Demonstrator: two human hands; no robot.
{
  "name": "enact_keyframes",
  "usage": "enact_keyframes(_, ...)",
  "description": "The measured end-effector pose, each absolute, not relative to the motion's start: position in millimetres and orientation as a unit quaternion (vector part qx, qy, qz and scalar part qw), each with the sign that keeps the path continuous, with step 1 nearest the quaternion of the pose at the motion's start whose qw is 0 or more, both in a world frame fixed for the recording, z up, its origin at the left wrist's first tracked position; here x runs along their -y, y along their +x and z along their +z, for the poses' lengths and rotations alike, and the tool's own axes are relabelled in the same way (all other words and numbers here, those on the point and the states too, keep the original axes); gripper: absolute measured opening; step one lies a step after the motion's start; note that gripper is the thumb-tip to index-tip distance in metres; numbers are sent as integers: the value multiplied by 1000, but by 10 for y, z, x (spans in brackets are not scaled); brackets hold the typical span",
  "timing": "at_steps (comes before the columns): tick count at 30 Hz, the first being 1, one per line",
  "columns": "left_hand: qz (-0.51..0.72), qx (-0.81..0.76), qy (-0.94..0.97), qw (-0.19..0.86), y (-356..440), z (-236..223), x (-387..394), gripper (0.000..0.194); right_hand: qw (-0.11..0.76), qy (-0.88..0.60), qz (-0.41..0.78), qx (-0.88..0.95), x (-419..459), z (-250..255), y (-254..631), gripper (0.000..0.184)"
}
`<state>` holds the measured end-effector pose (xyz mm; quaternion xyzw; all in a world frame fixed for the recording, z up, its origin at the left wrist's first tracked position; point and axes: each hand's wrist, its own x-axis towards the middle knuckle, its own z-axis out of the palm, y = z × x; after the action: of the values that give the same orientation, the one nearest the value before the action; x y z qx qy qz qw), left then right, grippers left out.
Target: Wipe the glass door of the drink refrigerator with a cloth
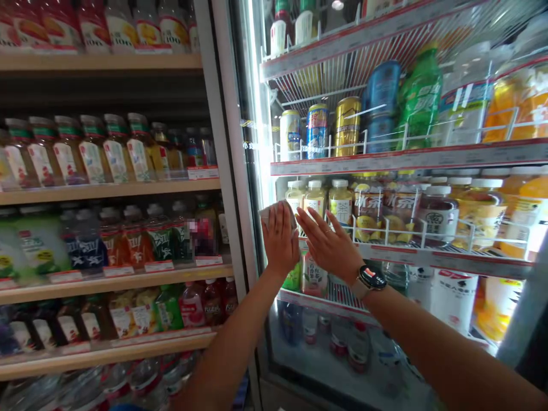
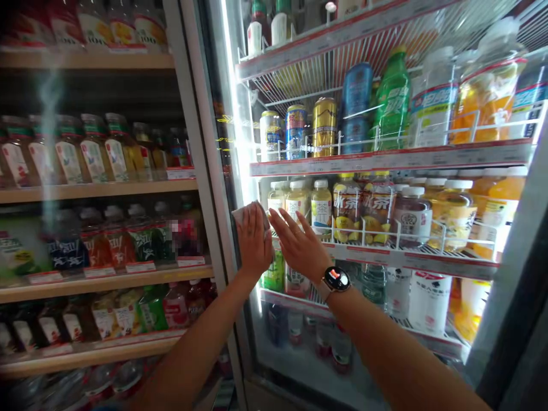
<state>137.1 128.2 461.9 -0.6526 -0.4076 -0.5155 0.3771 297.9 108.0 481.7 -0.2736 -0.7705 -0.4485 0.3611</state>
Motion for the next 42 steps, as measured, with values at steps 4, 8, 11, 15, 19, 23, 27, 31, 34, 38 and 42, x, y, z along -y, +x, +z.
enact_keyframes(4, -474, 401, -672, 403, 1338, 4072, -1195, 64, 368, -271, -436, 776, -1070, 4821, 2975, 73)
enact_keyframes(8, -419, 373, -708, 429, 1226, 3290, -1105, 60, 361, -275, -438, 776, -1066, 4824, 2984, 73)
enact_keyframes(11, -397, 360, -722, 438, 1133, 2759, -1065, 51, 352, -277, -441, 778, -1073, 4821, 2991, 73)
enact_keyframes(15, -388, 349, -732, 437, 1088, 2586, -1071, 44, 350, -280, -450, 772, -1087, 4817, 2988, 72)
enact_keyframes(19, -405, 356, -724, 429, 1158, 3307, -1134, 52, 351, -282, -446, 773, -1086, 4822, 2980, 71)
enact_keyframes(23, -403, 358, -721, 435, 1219, 4363, -1238, 57, 374, -278, -436, 770, -1085, 4821, 2982, 75)
enact_keyframes(27, -366, 323, -755, 437, 1175, 4820, -1293, 57, 404, -285, -427, 757, -1098, 4803, 2987, 81)
enact_keyframes(31, -403, 338, -732, 433, 1149, 4669, -1294, 61, 407, -293, -427, 753, -1100, 4789, 2981, 82)
enact_keyframes(34, -442, 362, -693, 440, 1187, 4470, -1293, 64, 403, -297, -437, 747, -1091, 4791, 2975, 81)
enact_keyframes(38, -453, 400, -671, 430, 1197, 4081, -1255, 67, 400, -301, -434, 749, -1088, 4798, 2978, 80)
enact_keyframes(42, -416, 386, -699, 435, 1027, 3505, -1186, 67, 397, -299, -437, 750, -1100, 4793, 2982, 80)
